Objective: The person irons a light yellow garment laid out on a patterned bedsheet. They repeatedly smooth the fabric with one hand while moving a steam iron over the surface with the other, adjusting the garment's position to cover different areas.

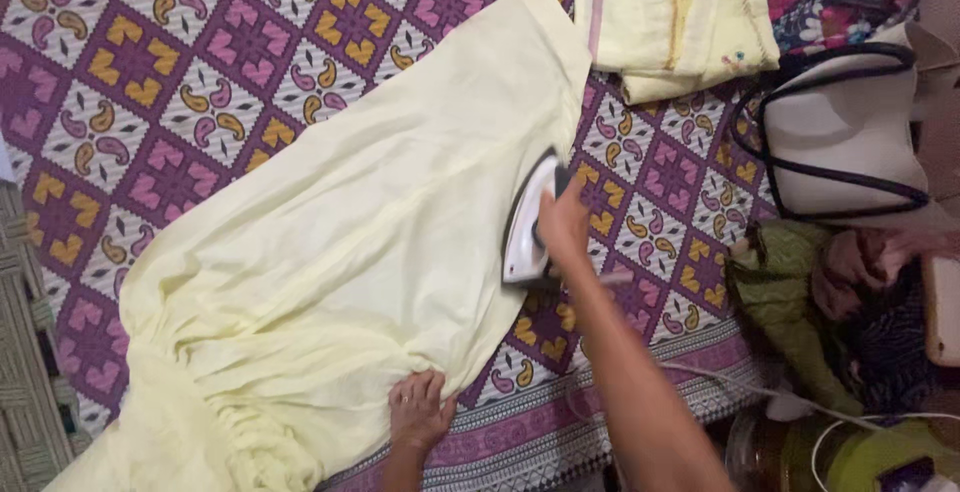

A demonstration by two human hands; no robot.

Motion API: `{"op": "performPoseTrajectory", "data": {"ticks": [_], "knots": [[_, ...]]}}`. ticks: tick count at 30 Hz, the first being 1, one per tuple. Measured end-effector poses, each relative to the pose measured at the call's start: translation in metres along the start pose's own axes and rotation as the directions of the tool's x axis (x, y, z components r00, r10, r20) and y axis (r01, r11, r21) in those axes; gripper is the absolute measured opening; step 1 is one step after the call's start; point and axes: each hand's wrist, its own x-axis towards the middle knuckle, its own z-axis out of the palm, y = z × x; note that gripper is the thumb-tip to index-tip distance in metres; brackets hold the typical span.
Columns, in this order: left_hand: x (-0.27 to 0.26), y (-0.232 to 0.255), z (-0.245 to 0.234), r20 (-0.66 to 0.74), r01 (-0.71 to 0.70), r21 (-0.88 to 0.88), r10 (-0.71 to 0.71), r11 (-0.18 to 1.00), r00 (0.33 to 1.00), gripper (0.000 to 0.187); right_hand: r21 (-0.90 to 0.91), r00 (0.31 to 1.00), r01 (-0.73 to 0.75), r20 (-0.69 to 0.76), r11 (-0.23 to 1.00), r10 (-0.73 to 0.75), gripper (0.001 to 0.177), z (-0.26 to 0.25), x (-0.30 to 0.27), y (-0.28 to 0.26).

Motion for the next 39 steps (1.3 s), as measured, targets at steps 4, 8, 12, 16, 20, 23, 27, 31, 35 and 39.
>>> {"op": "performPoseTrajectory", "data": {"ticks": [4,8,12,16,20,23,27,31,35,39], "knots": [[0.004,0.000,-0.005,-0.020,-0.009,0.005,0.009,1.000,1.000,0.054,0.006,0.989,-0.067,0.136,0.998,0.066,0.069,-0.014,-0.107,0.019],[0.002,0.000,-0.002,-0.053,-0.027,0.006,0.027,1.000,0.998,0.055,-0.037,0.992,-0.039,0.119,0.999,0.043,0.069,-0.005,-0.140,0.036],[0.000,-0.003,0.002,-0.035,-0.019,0.000,0.019,1.000,0.999,0.054,-0.042,0.993,0.108,-0.043,0.993,-0.110,0.064,0.013,-0.101,0.034],[0.000,-0.001,0.005,-0.052,-0.011,-0.009,0.011,1.000,0.999,0.054,-0.110,0.999,0.013,-0.047,0.994,-0.018,0.063,0.013,-0.032,0.002],[-0.005,-0.003,0.006,-0.053,-0.041,-0.034,0.039,0.999,0.998,0.054,-0.047,0.987,0.094,-0.129,0.994,-0.099,0.064,0.012,0.031,-0.019],[-0.003,-0.005,0.008,-0.036,-0.042,-0.053,0.040,0.998,0.999,0.054,-0.031,0.980,0.089,-0.174,0.996,-0.093,0.059,0.012,0.074,-0.027],[0.000,-0.003,0.006,0.011,-0.027,-0.058,0.028,0.998,1.000,0.053,-0.120,0.970,0.134,-0.190,0.984,-0.155,0.057,0.012,0.120,-0.028],[0.001,-0.003,0.001,-0.036,-0.048,-0.069,0.046,0.996,0.998,0.051,-0.152,0.960,0.177,-0.192,0.972,-0.204,0.059,0.015,0.157,-0.026],[0.004,0.000,-0.003,-0.075,-0.049,-0.056,0.045,0.997,0.996,0.052,-0.163,0.933,0.289,-0.173,0.943,-0.316,0.068,0.010,0.153,-0.019],[0.006,0.000,-0.007,-0.103,-0.050,-0.065,0.043,0.997,0.994,0.050,-0.128,0.959,0.268,-0.057,0.955,-0.277,0.067,0.015,0.087,0.010]]}}
